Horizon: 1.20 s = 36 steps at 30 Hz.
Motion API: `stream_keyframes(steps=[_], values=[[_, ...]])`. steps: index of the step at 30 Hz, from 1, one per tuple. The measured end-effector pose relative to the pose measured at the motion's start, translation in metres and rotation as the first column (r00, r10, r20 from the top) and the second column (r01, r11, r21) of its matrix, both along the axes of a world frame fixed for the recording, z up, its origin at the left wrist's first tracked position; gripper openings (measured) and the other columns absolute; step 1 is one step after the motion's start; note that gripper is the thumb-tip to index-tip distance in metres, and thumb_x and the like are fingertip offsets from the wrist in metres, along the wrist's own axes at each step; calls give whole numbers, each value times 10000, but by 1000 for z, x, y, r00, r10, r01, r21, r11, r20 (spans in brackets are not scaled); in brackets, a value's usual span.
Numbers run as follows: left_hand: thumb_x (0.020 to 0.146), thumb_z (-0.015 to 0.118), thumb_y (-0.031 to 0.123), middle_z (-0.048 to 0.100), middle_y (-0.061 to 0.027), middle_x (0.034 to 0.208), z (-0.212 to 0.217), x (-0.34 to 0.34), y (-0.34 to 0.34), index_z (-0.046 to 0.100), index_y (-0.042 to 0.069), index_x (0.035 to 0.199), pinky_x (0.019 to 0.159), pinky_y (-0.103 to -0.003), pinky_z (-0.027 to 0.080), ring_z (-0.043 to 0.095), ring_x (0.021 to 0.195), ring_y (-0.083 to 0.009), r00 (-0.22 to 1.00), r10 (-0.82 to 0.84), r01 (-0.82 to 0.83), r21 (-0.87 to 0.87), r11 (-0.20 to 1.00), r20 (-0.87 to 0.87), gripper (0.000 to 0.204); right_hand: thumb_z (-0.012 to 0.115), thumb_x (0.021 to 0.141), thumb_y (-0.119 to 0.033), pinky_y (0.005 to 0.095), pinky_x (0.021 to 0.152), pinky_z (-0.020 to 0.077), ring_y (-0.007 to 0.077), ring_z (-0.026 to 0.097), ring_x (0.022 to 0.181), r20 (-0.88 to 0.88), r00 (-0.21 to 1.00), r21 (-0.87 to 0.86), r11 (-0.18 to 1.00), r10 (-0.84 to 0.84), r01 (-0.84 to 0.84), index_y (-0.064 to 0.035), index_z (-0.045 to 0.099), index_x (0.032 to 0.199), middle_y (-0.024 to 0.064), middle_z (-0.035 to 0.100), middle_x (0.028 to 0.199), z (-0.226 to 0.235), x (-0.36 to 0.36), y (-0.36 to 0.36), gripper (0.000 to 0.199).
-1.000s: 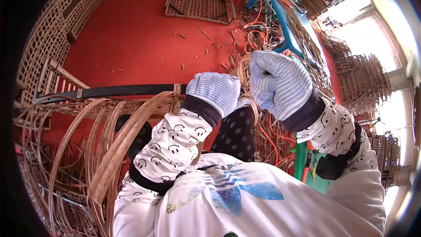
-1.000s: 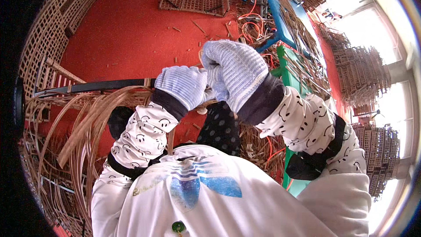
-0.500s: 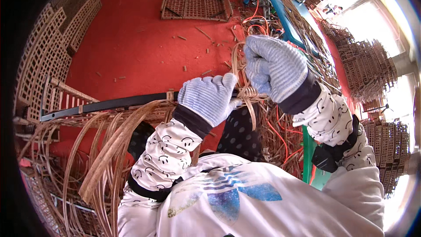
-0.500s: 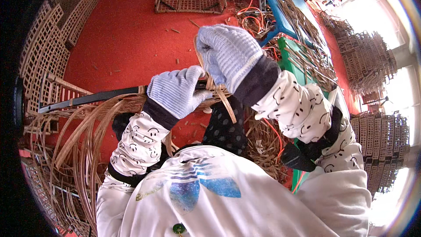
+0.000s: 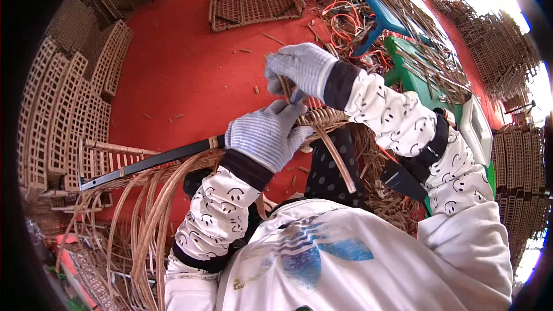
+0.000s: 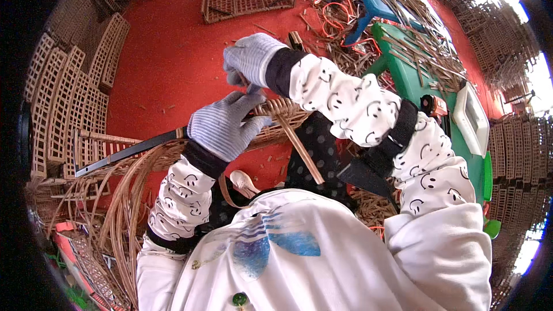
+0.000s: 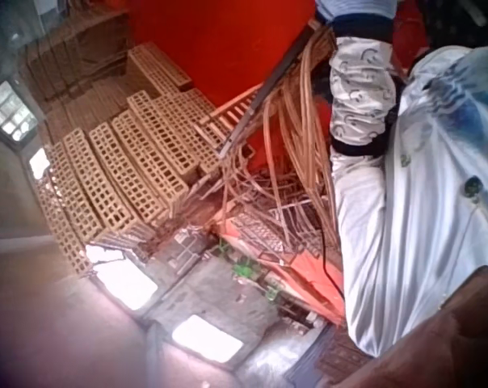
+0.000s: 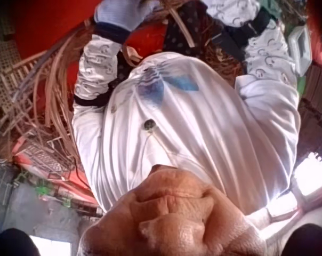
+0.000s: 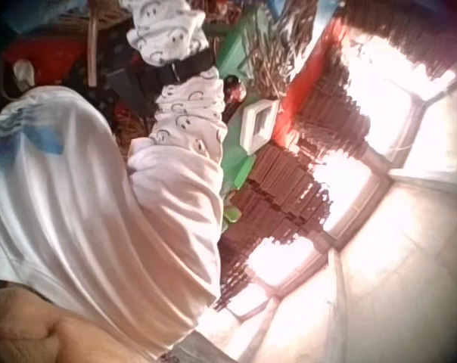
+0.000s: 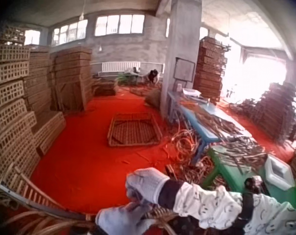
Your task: Assembling and reinforcing a wicker or bamboo furniture frame using a pneumatic stapler and weaving techniques.
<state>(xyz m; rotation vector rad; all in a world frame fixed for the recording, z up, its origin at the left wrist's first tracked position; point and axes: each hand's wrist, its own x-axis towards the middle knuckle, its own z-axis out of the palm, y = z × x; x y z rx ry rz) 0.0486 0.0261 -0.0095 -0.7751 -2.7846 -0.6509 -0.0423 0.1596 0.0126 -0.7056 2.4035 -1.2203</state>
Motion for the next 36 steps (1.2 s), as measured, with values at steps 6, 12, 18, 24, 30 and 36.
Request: stream_keyframes(steps=[6, 12, 18, 24, 30, 36], values=[[716, 645, 275, 597, -152, 823, 3, -18, -9, 592, 46, 962, 694, -367, 458, 581, 776, -316, 971, -136, 127, 58, 990, 198, 340, 533, 735, -15, 363, 683, 473, 293, 587, 782, -777, 578, -160, 966, -249, 202, -53, 578, 949, 129, 593, 905, 13, 87, 76, 222], [716, 632, 300, 613, -134, 885, 7, -29, -1, 609, 82, 988, 718, -359, 463, 588, 819, -286, 910, -174, 147, 100, 984, 376, 349, 688, 617, -82, 389, 702, 459, 315, 554, 840, -660, 717, -85, 970, -226, 228, -68, 466, 1151, 139, 538, 993, -65, 136, 88, 579], [723, 628, 296, 612, -140, 897, 6, -32, 0, 613, 86, 985, 731, -366, 458, 583, 834, -294, 898, -180, 144, 118, 983, 403, 336, 660, 674, -175, 370, 700, 453, 287, 556, 833, -708, 702, 48, 986, -79, 160, -89, 580, 923, 87, 565, 909, -30, 115, 58, 275], [716, 643, 257, 604, -167, 923, -1, -35, 4, 586, 14, 1000, 743, -336, 455, 586, 854, -298, 936, -216, 186, 130, 974, 280, 378, 479, 883, -184, 349, 695, 488, 177, 587, 709, -167, 985, -887, 443, -45, -131, -34, 495, 878, 107, 570, 825, 54, 173, 55, 151], [766, 588, 277, 594, -155, 941, 9, -25, -7, 577, 63, 1002, 752, -378, 444, 564, 879, -313, 941, -143, 146, 13, 989, 305, 319, 305, 940, -226, 250, 366, 412, 75, 386, 392, 81, 987, -895, 426, -142, 135, 9, 443, 1059, -66, 355, 515, 158, 195, 55, 298], [784, 540, 364, 595, -148, 961, 9, -8, -9, 562, 61, 1014, 801, -409, 438, 545, 955, -303, 963, -187, 205, -82, 975, 192, 382, 249, 948, -229, 253, 348, 385, 52, 339, 395, -42, 980, -856, 500, 193, -135, -2, 470, 1018, -71, 299, 521, 186, 167, 32, 324]])
